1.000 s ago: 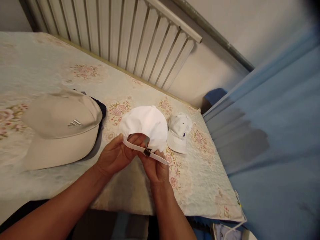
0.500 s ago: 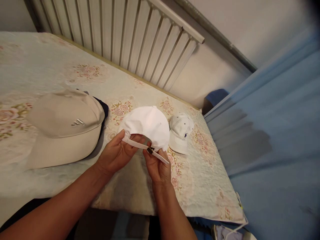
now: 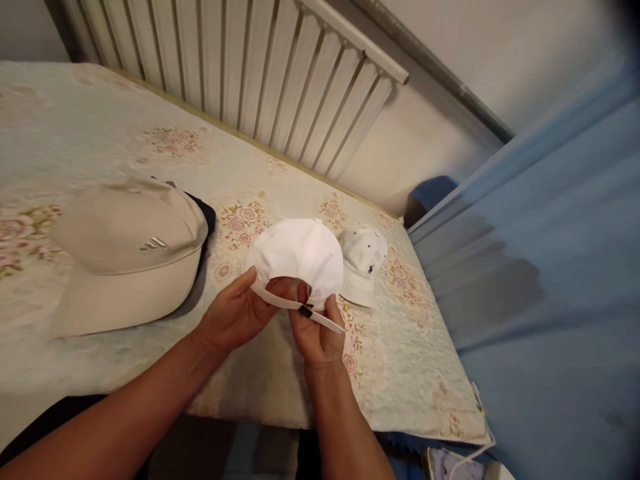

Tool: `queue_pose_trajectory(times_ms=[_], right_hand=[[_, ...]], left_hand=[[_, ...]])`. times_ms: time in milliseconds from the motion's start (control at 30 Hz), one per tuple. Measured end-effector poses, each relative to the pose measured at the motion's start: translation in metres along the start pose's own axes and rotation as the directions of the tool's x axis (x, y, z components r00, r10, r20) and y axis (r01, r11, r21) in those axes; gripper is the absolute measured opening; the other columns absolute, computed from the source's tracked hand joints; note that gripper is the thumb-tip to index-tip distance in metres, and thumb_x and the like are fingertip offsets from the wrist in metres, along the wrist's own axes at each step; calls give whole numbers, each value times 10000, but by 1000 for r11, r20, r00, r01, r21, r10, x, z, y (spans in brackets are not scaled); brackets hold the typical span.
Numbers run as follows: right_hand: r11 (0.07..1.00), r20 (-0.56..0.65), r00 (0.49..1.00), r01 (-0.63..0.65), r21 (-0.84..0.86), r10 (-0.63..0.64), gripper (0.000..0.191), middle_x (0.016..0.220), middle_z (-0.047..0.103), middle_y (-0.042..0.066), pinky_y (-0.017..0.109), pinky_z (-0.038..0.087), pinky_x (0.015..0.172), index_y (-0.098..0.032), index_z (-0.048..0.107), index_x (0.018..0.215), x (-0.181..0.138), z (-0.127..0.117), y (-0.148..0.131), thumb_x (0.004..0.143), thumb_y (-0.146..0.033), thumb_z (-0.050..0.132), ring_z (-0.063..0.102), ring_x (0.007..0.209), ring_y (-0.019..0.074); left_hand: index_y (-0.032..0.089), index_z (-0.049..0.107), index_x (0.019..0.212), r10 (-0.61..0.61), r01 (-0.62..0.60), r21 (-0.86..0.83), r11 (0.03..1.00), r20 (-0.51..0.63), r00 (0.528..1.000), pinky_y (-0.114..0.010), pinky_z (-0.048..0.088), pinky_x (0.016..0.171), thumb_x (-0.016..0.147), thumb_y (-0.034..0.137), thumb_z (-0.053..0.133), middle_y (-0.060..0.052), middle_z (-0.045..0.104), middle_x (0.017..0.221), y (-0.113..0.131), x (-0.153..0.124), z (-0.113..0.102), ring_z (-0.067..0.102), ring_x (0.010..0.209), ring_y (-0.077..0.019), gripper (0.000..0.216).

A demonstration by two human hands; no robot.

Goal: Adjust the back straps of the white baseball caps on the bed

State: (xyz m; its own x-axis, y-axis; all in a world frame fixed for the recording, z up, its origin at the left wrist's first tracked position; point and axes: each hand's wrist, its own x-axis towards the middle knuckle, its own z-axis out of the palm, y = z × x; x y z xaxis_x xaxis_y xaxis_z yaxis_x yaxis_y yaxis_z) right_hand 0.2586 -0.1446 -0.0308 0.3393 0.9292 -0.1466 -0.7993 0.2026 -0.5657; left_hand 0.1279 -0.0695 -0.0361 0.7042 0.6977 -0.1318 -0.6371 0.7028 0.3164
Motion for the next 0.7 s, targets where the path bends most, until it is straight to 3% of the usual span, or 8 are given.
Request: queue_pose_trajectory(times_ms=[167,400,533,700], right_hand=[[999,6,1000,4,-32,-4,302,1025,734,69,514,417,1055,-202,649,1051,0,0,-3,781,-336,635,659,1025,225],[992,195,981,22,-125,3,453,1137,696,70,571,426,1029,-212,627,1094,-6,9,-7,651,-196,718,628,1107,268],[964,253,965,6,-266,64,542,1140,694,87,513,484,988,-188,635,1108,-9,8,-3,586,-128,767,631,1101,274],[969,238,971,33,-244,27,573,1087,708,69,467,566,865,-188,649,1087,-8,4,3,543,-192,831,655,1011,264]], left_hand=[[214,627,1162,14,-14,-48,999,-11,1000,-351,503,976,963,310,385,-34,734,1064,0,1,3,660,1056,-190,327],[197,636,1114,31,-31,-18,999,-37,999,-379,517,965,960,330,396,-61,721,1073,5,0,5,634,1106,-221,314],[204,643,1055,30,-30,-71,997,1,1000,-367,497,998,965,348,394,-40,716,1051,5,2,0,637,1084,-191,301],[216,648,1024,32,-30,-87,996,21,999,-363,502,986,955,373,415,-23,722,941,5,3,-3,662,988,-182,289]])
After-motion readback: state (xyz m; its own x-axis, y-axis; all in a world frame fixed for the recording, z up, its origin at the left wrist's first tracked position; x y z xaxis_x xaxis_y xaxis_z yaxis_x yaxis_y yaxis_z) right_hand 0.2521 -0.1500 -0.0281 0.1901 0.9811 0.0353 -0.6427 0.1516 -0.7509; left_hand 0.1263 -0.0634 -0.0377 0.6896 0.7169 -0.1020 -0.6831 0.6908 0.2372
